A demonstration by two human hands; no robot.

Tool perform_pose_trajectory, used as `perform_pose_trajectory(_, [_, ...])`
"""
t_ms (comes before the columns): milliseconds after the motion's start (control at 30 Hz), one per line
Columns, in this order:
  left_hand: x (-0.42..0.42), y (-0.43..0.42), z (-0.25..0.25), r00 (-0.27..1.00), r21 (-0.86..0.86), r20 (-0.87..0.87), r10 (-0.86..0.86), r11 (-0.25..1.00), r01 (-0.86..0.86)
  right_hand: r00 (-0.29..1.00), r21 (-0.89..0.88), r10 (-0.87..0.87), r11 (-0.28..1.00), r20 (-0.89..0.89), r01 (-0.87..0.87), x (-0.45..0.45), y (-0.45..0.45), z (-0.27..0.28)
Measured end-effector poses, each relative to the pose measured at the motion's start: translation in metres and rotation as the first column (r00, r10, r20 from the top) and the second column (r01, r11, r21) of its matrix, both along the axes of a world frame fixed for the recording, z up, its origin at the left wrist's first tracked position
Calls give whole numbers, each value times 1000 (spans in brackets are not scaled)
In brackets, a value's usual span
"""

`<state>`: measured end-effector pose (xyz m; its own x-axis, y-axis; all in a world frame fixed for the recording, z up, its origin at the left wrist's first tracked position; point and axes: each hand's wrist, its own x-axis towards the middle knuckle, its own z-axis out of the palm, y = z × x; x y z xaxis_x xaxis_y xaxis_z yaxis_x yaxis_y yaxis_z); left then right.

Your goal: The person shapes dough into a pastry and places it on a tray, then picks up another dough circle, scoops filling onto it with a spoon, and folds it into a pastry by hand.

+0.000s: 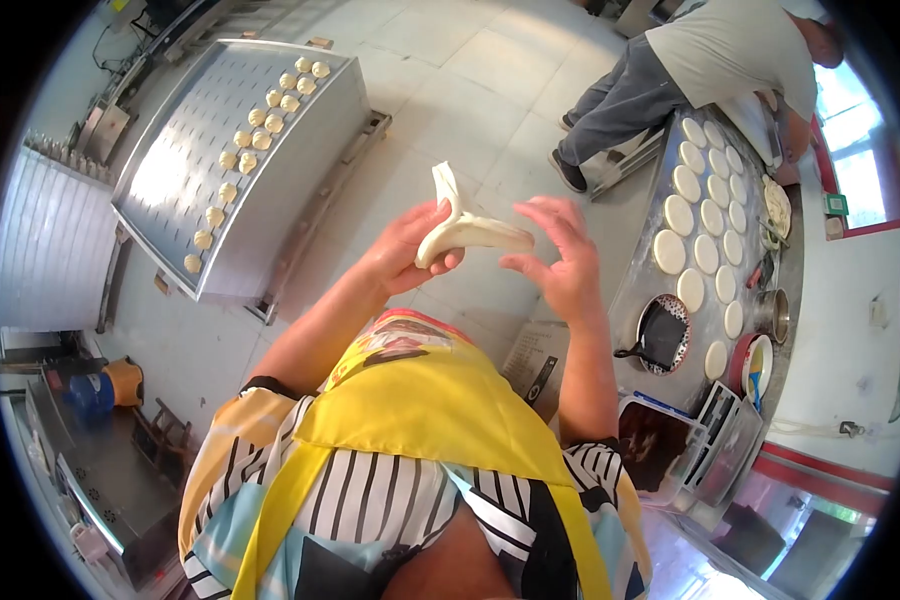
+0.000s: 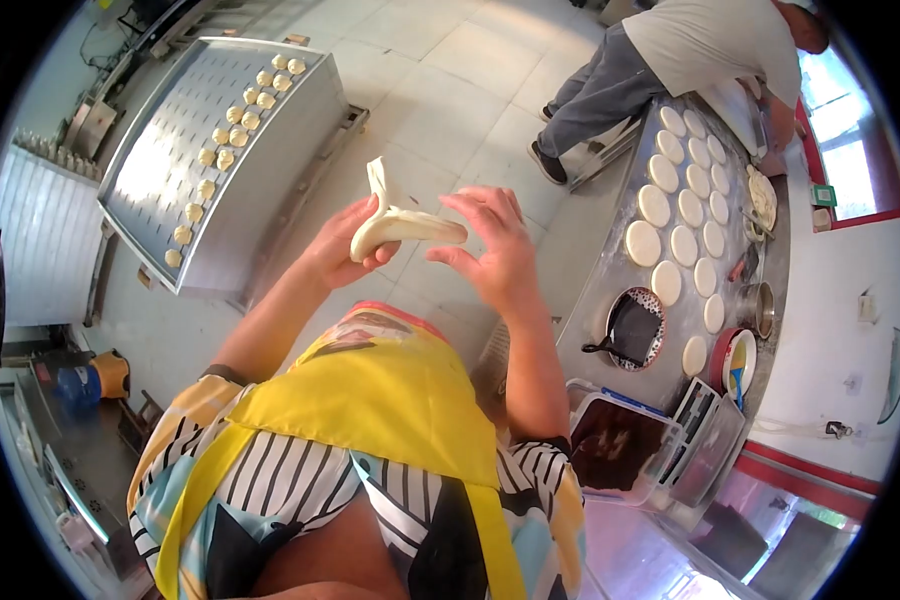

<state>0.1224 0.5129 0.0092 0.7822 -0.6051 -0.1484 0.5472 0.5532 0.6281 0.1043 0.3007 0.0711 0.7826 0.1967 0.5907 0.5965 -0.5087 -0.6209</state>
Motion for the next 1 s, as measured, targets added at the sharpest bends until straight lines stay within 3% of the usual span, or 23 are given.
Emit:
perform_pose_trajectory(200, [-5, -10, 12, 999, 76, -24, -37, 996, 38, 986, -290, 115, 954, 122, -75, 13, 11, -6])
perform_pose_trajectory(400, [-6, -5, 19, 999, 112, -29, -40, 993, 44, 988, -231, 131, 967, 85, -108, 11, 23, 2])
perform_pose_trajectory(600, [-6, -5, 17, 996, 167, -85, -8, 986, 22, 951, -261, 307, 915, -43, -308, 23, 21, 2])
perform_pose_trajectory(700, [-6, -8, 10, 998, 155, -69, -5, 988, 15, 926, -301, 377, 886, 27, -352, 30, 21, -4])
perform_pose_trajectory(800, [-7, -8, 9, 997, 121, -78, 21, 993, -12, 944, -170, 328, 929, -22, -327, 27, 25, -6])
perform_pose_trajectory(900, [-3, -6, 7, 996, 47, -72, 58, 997, -55, 986, -105, 165, 981, 16, -163, 26, 25, -17])
perform_pose_trajectory(1000, [-1, -4, 5, 992, 0, -111, 61, 998, -61, 982, -192, 161, 971, 95, -141, 28, 21, -26])
